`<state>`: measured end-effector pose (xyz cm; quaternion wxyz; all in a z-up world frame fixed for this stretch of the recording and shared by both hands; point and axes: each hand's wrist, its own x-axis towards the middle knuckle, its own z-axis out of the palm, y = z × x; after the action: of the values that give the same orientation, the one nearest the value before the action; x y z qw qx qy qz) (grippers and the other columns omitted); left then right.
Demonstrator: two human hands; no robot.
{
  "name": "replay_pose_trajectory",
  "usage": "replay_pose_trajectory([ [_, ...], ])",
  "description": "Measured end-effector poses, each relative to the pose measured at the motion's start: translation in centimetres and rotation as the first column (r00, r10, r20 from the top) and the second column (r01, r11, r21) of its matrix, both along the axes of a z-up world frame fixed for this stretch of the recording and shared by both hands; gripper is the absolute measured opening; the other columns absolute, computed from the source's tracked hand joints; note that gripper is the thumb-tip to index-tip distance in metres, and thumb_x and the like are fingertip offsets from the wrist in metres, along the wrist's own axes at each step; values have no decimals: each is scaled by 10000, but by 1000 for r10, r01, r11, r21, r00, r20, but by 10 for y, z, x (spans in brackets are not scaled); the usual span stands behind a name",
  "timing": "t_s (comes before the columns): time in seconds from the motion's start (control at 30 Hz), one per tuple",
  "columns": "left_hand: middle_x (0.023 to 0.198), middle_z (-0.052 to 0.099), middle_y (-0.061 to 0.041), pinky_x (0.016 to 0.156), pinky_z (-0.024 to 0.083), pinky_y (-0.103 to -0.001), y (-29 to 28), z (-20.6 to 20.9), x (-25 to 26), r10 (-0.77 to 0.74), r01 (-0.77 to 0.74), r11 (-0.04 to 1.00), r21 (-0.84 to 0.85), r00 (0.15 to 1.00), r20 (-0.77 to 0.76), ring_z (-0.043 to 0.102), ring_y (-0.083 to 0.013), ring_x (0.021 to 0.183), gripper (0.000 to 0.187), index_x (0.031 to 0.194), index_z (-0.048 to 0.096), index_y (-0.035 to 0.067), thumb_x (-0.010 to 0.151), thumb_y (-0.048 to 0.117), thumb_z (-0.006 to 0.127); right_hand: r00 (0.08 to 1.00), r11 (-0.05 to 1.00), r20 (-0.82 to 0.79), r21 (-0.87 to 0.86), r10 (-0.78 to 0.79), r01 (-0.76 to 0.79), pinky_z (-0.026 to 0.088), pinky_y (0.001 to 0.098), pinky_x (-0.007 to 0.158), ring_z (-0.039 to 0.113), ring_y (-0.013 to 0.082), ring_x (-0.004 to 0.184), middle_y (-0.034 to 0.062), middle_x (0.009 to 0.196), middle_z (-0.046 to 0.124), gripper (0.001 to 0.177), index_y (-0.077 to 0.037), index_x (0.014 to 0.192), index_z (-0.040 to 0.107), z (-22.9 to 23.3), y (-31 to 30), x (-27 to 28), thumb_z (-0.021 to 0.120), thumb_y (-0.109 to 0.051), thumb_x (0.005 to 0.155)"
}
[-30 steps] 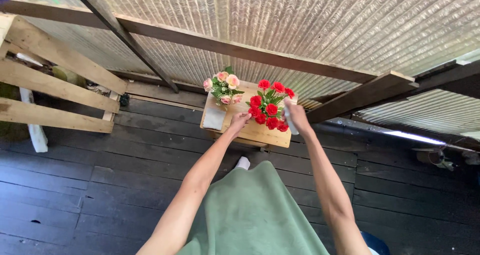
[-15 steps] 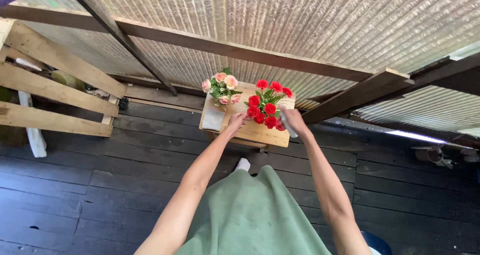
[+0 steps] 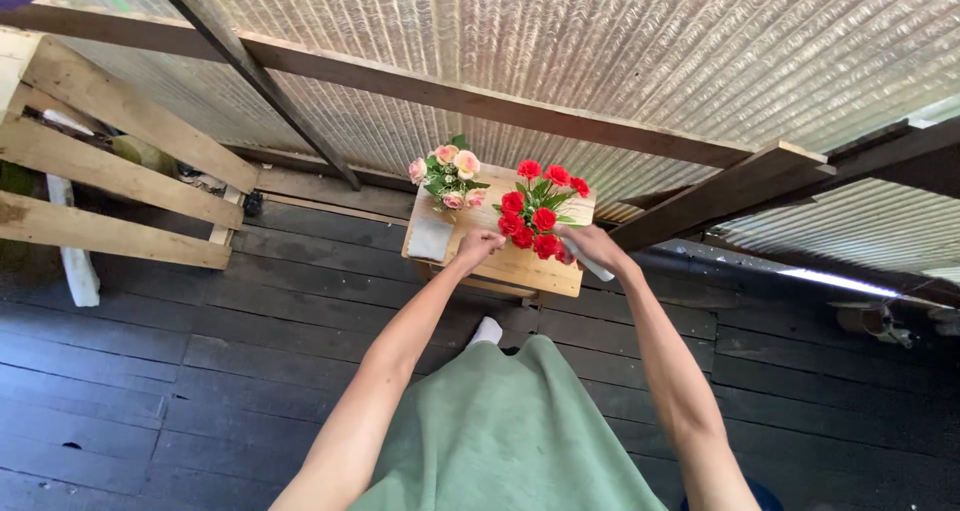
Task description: Spraying artificial flowers with a spray bottle.
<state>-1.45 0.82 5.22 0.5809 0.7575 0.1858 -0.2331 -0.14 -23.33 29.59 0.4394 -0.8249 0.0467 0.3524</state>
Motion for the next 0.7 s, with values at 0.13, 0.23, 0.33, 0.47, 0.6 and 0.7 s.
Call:
replay_pose_trajectory([
  [0.13,783,787,7,679,553,-206,-3,10,-4,12,-12,999,-39,1000,-10,714,-101,700,273,956,815,221,933,436,649,973,970,51,113,-223,216,585,366,497,668,248,485,144,613,667,553,-56,682,690,-25,-18,18,597,-513,979],
  [0.23,731,765,46,645,537,-212,-8,16,-8,-68,68,997,26,998,-19,681,-98,651,252,951,814,265,898,463,668,939,928,89,212,-332,308,559,317,467,659,219,465,130,606,664,659,-72,686,664,-32,-20,23,565,-647,992],
  [0.33,722,757,66,723,538,-232,-20,0,-7,-136,144,985,96,987,-83,712,-100,742,286,1009,803,296,802,482,737,929,908,62,245,-365,340,550,298,445,652,199,452,107,596,662,623,-87,706,664,-39,-19,18,565,-622,1011],
  [0.47,1060,767,-10,433,380,-139,-32,-15,-15,-63,17,985,-171,962,-267,580,-60,596,440,1228,735,210,854,441,718,983,987,-175,139,-52,77,545,338,470,650,235,516,140,645,654,543,-32,773,648,-17,-6,0,581,-534,967],
  [0.6,1252,720,-6,426,321,-54,-39,-15,-10,-71,-125,888,-442,913,-401,574,14,619,509,1269,675,151,864,452,747,982,986,-164,125,-91,112,559,319,488,666,224,557,130,693,663,520,-24,869,684,-24,-15,13,573,-511,1011],
  [0.7,1276,694,-3,426,328,-35,-41,-16,-10,-91,-117,880,-460,909,-407,579,28,631,545,1276,639,132,879,476,782,967,954,-28,160,-253,254,556,339,463,659,230,479,124,597,653,554,-52,737,681,-37,-23,30,568,-525,1002],
])
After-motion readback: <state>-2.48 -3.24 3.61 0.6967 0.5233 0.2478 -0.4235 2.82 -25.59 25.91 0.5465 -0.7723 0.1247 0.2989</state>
